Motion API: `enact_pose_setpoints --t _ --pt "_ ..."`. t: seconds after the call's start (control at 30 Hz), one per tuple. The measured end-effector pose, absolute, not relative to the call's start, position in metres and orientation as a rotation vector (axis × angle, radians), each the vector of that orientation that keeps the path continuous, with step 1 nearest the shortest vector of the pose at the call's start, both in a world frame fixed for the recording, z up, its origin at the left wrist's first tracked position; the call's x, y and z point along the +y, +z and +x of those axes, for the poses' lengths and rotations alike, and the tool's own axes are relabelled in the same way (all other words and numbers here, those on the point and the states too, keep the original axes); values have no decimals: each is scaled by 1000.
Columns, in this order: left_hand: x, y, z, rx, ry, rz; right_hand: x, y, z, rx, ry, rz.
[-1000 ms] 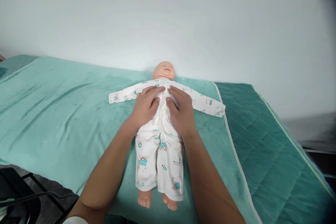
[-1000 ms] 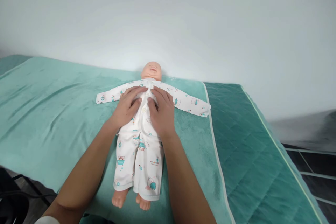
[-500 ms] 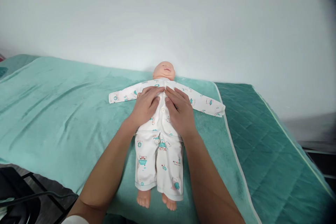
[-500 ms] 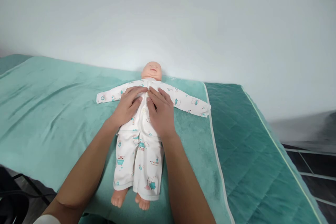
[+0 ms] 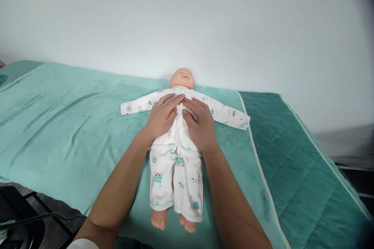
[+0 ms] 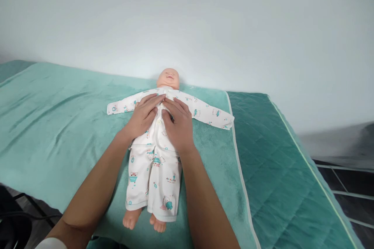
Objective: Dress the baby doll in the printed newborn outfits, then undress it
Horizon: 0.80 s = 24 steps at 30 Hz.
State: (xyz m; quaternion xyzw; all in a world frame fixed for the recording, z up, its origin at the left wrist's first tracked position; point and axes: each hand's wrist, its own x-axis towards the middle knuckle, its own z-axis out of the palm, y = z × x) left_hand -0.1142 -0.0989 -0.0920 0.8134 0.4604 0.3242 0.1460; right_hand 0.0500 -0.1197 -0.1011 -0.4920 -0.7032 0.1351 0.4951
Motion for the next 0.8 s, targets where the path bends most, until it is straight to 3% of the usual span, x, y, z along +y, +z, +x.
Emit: enact_pose_setpoints --t 0.8 --pt "-101 -87 -112 1308 1066 2243 -115 -104 54 -1779 395 -1233"
